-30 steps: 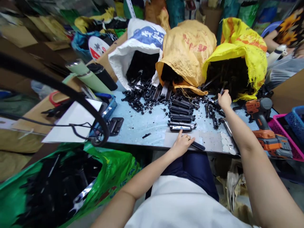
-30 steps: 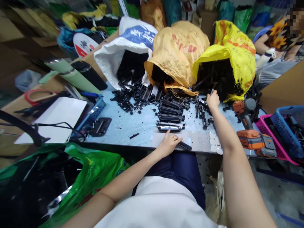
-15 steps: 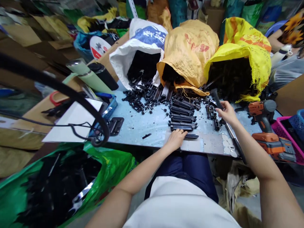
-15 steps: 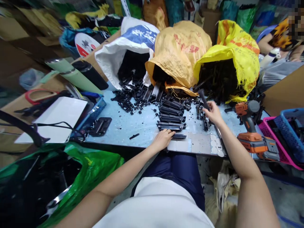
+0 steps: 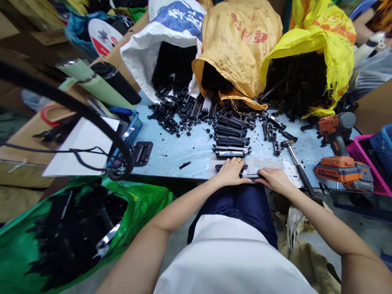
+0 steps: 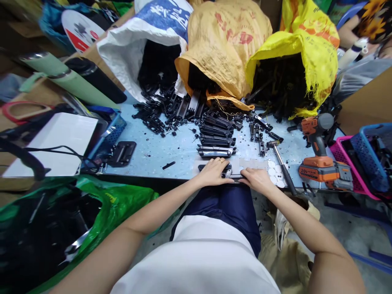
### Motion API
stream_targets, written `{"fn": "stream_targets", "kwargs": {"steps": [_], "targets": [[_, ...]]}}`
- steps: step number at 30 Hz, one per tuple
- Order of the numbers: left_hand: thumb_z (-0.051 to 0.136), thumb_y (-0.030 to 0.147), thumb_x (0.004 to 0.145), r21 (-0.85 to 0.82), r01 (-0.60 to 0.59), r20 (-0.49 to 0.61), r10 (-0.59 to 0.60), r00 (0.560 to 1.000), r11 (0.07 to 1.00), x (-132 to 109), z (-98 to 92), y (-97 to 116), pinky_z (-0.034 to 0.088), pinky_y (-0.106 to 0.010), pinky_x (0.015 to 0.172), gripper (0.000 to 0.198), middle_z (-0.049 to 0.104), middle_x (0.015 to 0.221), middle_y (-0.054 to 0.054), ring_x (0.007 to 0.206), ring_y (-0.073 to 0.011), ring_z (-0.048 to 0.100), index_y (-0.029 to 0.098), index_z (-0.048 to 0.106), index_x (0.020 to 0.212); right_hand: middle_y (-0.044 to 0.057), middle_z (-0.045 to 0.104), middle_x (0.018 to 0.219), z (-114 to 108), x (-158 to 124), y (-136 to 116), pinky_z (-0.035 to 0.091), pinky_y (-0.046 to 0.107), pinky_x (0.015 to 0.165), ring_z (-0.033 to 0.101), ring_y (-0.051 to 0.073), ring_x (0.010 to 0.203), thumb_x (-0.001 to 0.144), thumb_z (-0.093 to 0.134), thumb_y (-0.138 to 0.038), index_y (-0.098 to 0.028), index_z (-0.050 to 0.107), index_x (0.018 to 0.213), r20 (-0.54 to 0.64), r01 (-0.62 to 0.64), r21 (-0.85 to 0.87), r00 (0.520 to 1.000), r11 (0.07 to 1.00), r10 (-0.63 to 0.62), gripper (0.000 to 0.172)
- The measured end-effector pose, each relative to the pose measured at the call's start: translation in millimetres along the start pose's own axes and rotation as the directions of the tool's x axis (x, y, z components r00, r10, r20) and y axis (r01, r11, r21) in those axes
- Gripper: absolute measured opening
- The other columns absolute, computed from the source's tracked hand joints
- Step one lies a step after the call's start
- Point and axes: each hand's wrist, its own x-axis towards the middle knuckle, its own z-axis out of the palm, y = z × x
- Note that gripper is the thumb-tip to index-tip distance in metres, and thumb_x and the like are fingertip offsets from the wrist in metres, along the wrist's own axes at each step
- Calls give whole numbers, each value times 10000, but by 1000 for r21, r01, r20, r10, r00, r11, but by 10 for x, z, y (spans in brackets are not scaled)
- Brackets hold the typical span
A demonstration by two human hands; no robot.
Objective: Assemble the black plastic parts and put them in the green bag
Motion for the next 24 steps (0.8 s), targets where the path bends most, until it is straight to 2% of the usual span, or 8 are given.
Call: {"fn": "stream_targets", "kwargs": {"steps": [3,7,10,14,17,22,24], "targets": [[618,637,635,-22,-20,-77,18,997,1000,-32,45,-44,431,-363,788,636,590,969,-113,897,-265,565,145,530,1029,60,624,761,-66,-30,-74,269,255,539,563,155,652,909,341,-450,-193,591,923,-100,-21,-69,995,997,14,359],[590,590,699,-64,-67,-215,52,975,996,-99,134,-139,458,-326,728,522,596,937,-94,879,-244,591,162,523,990,74,614,736,-225,-59,-179,256,284,576,538,162,660,931,306,-367,-185,604,904,-210,-18,-162,978,987,-16,350],[539,561,756,-63,-109,-283,87,955,992,-120,187,-187,466,-312,702,444,606,887,-81,851,-229,603,162,527,951,70,604,717,-352,-25,-213,241,289,581,521,157,660,924,338,-336,-186,603,893,-196,1,-201,980,980,-41,306],[498,593,769,-63,-156,-358,124,925,986,-109,214,-216,471,-304,682,461,610,850,-73,809,-215,611,160,535,924,54,600,719,-438,-1,-211,230,288,590,508,147,653,920,361,-339,-189,593,870,-186,27,-240,980,971,-73,281],[500,604,761,-57,-166,-359,134,923,985,-92,216,-218,468,-290,666,464,608,823,-63,775,-204,612,166,543,908,45,596,708,-410,-28,-196,222,290,585,504,141,639,920,367,-344,-185,592,846,-235,22,-267,968,963,-87,285],[523,620,736,-49,-142,-267,124,956,989,-86,217,-152,466,-285,661,481,610,812,-62,764,-204,609,167,551,897,37,591,668,-233,-55,-107,239,285,577,503,135,614,928,342,-361,-182,598,832,-310,72,-290,936,954,-165,327],[545,623,720,-64,-173,-226,155,962,983,-75,194,-130,473,-296,684,507,619,839,-75,797,-215,607,158,553,923,35,597,663,-122,-54,-47,263,276,573,510,134,604,931,331,-369,-176,600,820,-365,83,-276,912,958,-184,349]]}}
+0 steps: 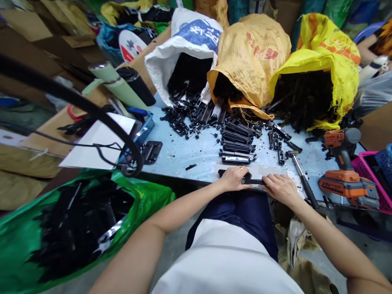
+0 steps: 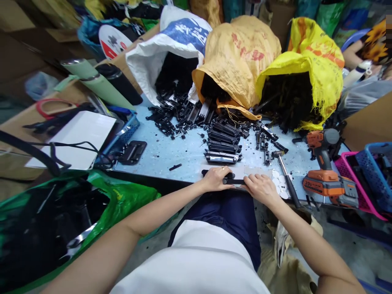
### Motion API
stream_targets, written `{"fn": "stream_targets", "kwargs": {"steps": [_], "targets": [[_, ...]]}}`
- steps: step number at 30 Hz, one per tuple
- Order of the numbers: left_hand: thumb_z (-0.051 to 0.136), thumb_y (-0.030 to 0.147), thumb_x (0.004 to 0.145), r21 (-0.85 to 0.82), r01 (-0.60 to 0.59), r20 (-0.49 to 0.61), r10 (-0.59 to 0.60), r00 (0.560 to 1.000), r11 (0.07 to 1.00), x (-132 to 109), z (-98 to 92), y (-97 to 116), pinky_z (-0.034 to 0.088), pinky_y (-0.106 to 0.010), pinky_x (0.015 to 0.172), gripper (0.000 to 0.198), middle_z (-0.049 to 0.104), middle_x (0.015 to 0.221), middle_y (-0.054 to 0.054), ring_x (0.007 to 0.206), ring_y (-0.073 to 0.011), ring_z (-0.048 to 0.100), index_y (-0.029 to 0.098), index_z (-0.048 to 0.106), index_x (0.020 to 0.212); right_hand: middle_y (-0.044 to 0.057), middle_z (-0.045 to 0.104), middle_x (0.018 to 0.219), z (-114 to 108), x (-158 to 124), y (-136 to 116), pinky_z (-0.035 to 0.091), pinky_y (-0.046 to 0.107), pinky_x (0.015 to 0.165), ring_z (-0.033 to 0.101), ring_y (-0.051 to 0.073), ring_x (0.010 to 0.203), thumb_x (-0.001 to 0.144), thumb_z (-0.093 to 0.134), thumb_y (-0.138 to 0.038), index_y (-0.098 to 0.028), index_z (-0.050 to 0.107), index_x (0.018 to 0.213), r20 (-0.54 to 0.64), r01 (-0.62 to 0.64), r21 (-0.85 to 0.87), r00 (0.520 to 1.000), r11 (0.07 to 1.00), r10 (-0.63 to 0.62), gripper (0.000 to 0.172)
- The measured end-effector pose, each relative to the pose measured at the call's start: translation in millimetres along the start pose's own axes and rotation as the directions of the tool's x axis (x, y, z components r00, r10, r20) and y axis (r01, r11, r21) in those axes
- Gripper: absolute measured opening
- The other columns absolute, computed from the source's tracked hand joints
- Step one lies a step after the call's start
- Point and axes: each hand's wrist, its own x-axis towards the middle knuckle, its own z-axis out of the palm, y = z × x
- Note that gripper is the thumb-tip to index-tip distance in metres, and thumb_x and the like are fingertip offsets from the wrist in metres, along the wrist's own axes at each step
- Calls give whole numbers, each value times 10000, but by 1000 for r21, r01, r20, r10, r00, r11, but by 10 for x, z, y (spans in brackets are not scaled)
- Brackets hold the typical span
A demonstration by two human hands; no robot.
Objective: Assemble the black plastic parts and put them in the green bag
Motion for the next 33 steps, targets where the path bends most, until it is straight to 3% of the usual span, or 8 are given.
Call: {"fn": "stream_targets", "kwargs": {"steps": [4,6,8,13,19,23,28,33], "targets": [[490,525,810,-89,-68,-101,59,993,994,130,-203,-231,444,-333,854,442,604,1048,-106,1009,-227,548,165,542,1061,42,613,671,224,-153,71,333,250,568,531,138,617,923,335,-404,-158,603,823,-90,-15,110,996,994,25,377],[360,364,901,-119,141,-258,-168,951,983,244,-385,-534,419,-343,892,327,594,1069,-99,1031,-207,533,176,538,1101,47,619,680,301,-226,118,368,245,581,542,146,645,913,351,-420,-161,601,824,-92,-26,186,995,982,44,371],[336,241,896,-122,426,-337,-441,832,896,365,-555,-890,407,-360,895,302,597,1033,-98,1016,-216,538,170,556,1091,55,632,723,355,-243,183,396,248,605,553,154,682,909,358,-424,-173,599,826,-83,-60,252,993,966,84,358],[509,112,747,-63,700,-188,-697,692,712,532,-691,-1369,418,-346,843,159,622,892,-118,925,-251,573,133,647,821,86,632,834,490,184,525,423,288,670,554,193,785,919,332,-363,-184,604,879,-61,-269,275,953,923,296,328],[530,208,764,-384,597,-341,-709,618,705,282,-630,-945,448,-302,752,129,641,767,-64,777,-192,597,138,637,779,135,602,977,637,1203,1175,398,321,722,496,238,925,869,349,-205,-151,601,957,102,-553,140,833,821,544,272],[640,361,675,-878,322,-116,-811,573,354,-49,-536,-512,411,-217,512,224,567,555,14,484,-96,506,141,625,709,186,595,991,736,1545,1330,372,362,759,474,275,968,813,354,-108,-88,602,946,220,-537,16,825,843,521,283],[764,413,493,-968,231,221,-771,598,-98,-298,-357,-212,344,-172,438,363,539,498,30,427,-47,444,122,617,652,170,576,970,828,1452,1223,386,357,728,513,262,867,765,426,-150,-97,583,965,124,-544,95,837,834,532,260],[759,373,531,-956,284,230,-780,582,-70,-342,-293,-165,327,-173,429,307,534,486,34,420,-46,435,123,610,631,123,546,1035,639,1017,1063,441,312,688,547,189,773,805,433,-228,-150,586,957,-85,-470,387,838,793,539,230]]}}
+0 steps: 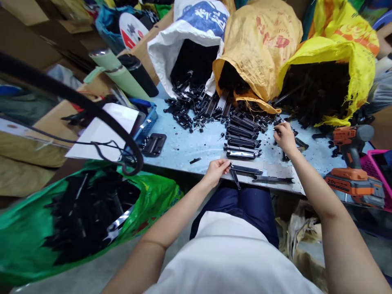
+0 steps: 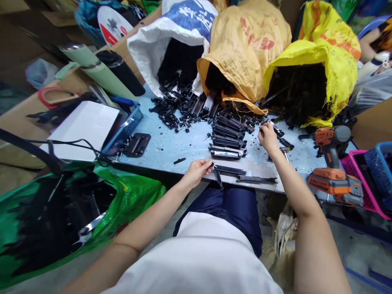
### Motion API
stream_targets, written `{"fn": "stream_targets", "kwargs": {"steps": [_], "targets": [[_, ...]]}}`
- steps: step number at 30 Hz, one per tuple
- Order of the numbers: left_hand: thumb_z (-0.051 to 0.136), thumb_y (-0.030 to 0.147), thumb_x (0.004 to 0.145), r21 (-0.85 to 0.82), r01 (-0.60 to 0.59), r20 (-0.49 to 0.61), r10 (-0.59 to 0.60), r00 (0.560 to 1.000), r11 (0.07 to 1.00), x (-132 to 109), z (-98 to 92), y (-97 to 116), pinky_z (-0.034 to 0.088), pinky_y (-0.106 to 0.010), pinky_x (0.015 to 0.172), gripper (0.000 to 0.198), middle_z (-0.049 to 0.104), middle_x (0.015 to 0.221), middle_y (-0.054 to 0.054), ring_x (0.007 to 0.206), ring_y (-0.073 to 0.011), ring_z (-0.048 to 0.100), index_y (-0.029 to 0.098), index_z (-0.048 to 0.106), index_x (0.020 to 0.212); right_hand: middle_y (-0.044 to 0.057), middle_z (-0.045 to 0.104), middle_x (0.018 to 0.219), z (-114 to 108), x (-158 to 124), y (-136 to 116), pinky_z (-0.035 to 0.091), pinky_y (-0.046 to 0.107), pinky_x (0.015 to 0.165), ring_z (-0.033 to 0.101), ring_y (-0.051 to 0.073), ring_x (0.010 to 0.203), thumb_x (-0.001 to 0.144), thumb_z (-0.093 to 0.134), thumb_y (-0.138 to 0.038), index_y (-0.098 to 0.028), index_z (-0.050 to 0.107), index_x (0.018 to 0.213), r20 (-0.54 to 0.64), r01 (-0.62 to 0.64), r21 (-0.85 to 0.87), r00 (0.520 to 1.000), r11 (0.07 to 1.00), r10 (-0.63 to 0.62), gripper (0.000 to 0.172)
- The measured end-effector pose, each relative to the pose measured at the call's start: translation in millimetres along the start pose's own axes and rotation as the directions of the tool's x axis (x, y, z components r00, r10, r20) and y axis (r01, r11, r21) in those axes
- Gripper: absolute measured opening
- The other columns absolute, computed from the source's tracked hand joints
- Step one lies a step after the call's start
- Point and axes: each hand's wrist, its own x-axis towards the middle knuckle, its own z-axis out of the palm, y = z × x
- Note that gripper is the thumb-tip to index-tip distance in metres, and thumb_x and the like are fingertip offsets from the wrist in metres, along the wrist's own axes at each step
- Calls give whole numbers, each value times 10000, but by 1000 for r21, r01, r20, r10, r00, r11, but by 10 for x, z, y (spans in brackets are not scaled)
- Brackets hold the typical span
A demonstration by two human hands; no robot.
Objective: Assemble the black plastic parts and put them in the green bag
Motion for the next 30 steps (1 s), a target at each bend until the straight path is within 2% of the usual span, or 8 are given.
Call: {"fn": "stream_targets", "kwargs": {"steps": [2,5,10,17,20,24,27,30], "targets": [[732,355,569,91,-26,20,24,1000,996,-1,11,3,332,-184,437,263,523,483,41,422,-53,431,131,607,626,97,577,943,-146,-228,-55,453,308,671,550,171,720,832,448,-300,-166,595,919,-28,52,90,998,995,-49,217],[691,314,605,253,-79,56,67,996,964,13,34,10,353,-201,483,194,534,510,40,460,-68,445,139,618,641,61,601,768,-304,-597,-214,456,294,628,551,161,656,842,469,-422,-186,610,836,40,118,191,991,975,-128,275],[642,305,641,457,-201,40,206,978,866,71,23,10,383,-226,572,163,608,637,9,560,-101,488,151,651,693,51,613,714,-309,-1051,-492,448,251,580,566,138,624,878,395,-474,-189,612,793,170,166,292,960,942,-222,368],[623,360,649,471,-220,122,184,975,854,98,-23,1,411,-253,632,215,626,643,-5,599,-129,532,150,653,683,52,586,697,-207,-1193,-626,424,221,581,549,119,633,937,284,-367,-179,593,748,199,398,147,885,905,-422,408],[626,368,647,484,-246,118,215,969,840,117,-3,-3,408,-246,631,227,607,647,-1,603,-122,523,147,637,698,66,606,761,-175,-1278,-612,447,234,633,566,128,707,941,283,-337,-181,613,829,140,418,134,890,899,-435,382],[591,363,718,505,-247,93,232,968,827,36,-52,-52,430,-241,598,314,556,639,22,575,-114,520,146,588,945,99,629,891,-121,-1434,-486,478,286,700,577,162,809,916,359,-373,-172,584,1067,52,413,150,904,898,-424,337],[502,380,805,658,-356,83,407,910,663,-148,-66,-115,449,-278,650,273,569,699,-10,659,-150,555,163,558,962,92,627,840,-66,-1492,-366,485,308,671,574,181,779,891,392,-435,-169,524,1190,105,402,146,902,904,-418,421],[489,363,827,797,-547,339,558,757,257,-296,115,-163,416,-347,789,235,610,871,-87,881,-223,560,173,575,936,72,610,759,-9,-1511,-311,481,302,638,565,182,727,884,394,-455,-160,488,1240,150,408,148,891,901,-428,471]]}}
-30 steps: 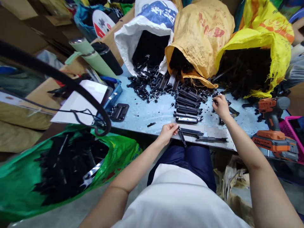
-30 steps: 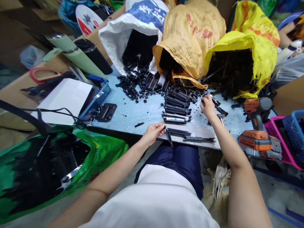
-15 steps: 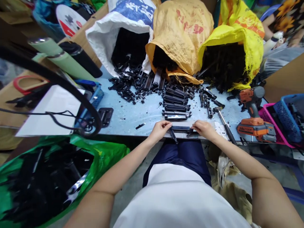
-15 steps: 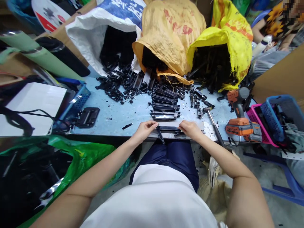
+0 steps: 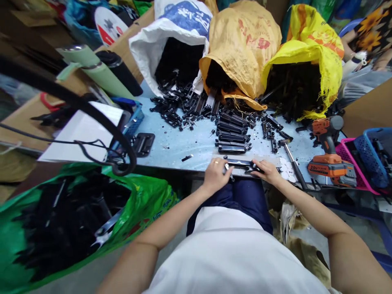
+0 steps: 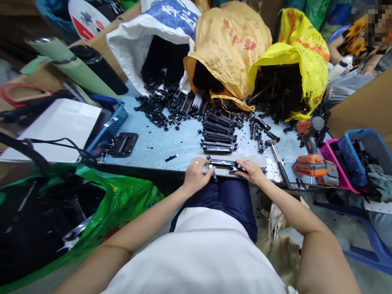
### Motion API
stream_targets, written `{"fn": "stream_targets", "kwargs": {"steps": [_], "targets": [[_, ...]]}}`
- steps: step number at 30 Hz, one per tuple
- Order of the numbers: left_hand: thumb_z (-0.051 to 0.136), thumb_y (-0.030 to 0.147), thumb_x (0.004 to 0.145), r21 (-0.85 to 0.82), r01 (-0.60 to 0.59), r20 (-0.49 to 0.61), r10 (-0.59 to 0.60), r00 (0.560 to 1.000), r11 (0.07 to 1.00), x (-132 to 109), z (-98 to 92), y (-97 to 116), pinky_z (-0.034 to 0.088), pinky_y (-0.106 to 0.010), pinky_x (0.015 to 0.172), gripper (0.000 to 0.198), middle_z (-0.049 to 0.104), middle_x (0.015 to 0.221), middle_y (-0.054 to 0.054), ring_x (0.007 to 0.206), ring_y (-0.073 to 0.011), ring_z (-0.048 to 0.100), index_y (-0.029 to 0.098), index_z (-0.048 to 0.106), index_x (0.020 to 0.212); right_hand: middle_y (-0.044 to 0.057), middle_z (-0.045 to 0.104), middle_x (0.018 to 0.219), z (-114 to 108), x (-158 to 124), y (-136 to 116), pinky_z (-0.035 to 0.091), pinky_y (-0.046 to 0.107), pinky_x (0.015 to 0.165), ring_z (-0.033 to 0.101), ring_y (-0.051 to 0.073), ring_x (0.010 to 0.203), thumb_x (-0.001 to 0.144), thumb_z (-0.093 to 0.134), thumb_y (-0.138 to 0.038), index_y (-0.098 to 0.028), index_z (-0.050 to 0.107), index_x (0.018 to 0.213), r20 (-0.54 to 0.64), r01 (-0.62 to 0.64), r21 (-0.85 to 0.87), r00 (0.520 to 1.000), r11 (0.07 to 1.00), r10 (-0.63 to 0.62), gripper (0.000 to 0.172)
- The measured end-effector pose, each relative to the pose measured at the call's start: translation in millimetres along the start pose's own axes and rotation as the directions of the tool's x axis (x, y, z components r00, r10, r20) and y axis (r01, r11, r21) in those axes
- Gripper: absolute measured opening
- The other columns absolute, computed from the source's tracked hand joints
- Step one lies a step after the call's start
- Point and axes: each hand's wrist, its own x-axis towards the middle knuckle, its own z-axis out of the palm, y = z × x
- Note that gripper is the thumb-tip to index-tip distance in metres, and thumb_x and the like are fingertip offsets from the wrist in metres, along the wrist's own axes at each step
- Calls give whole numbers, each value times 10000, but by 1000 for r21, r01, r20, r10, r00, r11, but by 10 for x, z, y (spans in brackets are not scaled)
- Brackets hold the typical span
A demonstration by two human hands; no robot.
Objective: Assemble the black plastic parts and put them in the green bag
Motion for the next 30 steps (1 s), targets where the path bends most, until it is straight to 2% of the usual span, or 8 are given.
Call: {"fn": "stream_targets", "kwargs": {"steps": [3,6,9,13,16,22,27,30], "targets": [[550,373,803,189,-305,231,259,938,934,131,184,232,340,-407,889,353,576,1081,-148,1077,-288,480,155,535,1080,73,606,754,34,-19,-18,472,297,622,557,181,710,892,387,-431,-151,474,1256,-5,3,-41,1000,999,-3,467],[597,413,774,240,-371,433,243,868,897,340,347,316,341,-394,864,415,581,1033,-152,1045,-290,486,120,520,1058,72,595,724,17,-22,-15,457,289,591,552,183,690,903,371,-404,-134,474,1254,-34,32,-79,999,996,-35,455],[602,430,772,193,-422,517,274,811,886,446,412,271,361,-346,825,384,581,974,-115,994,-255,497,129,519,996,57,582,695,-53,34,86,451,266,588,547,166,673,906,371,-396,-120,464,1259,18,170,-30,985,985,-170,457],[601,391,781,223,-349,487,206,849,910,402,439,247,380,-344,806,366,569,987,-117,999,-255,488,120,511,1011,50,586,717,-110,130,240,448,254,608,546,149,668,895,386,-437,-156,478,1255,129,262,43,955,964,-266,466],[604,346,781,244,-243,436,118,892,939,369,469,268,394,-349,791,320,567,986,-119,1000,-260,486,124,522,996,66,592,722,-83,138,241,450,267,612,552,164,693,895,372,-448,-149,508,1227,129,175,-14,977,985,-171,467],[619,380,759,200,-252,455,138,880,947,493,453,250,389,-367,821,363,565,1020,-107,1010,-257,484,143,519,1014,77,626,779,-146,143,160,464,275,626,580,170,718,895,352,-472,-162,483,1255,192,123,-29,975,992,-115,493],[504,348,834,187,-303,217,262,940,934,317,260,244,391,-360,819,245,597,969,-122,971,-244,522,145,581,947,137,629,995,-240,339,-32,467,333,728,581,208,869,912,334,-403,-165,499,1244,23,13,-99,1000,995,-10,441],[391,352,876,272,-113,146,75,986,956,42,106,244,419,-344,723,345,626,765,-128,826,-241,585,140,633,751,135,603,1082,-123,552,-280,463,337,805,564,199,943,925,307,-365,-163,464,1279,-30,52,-19,998,998,-52,436]]}}
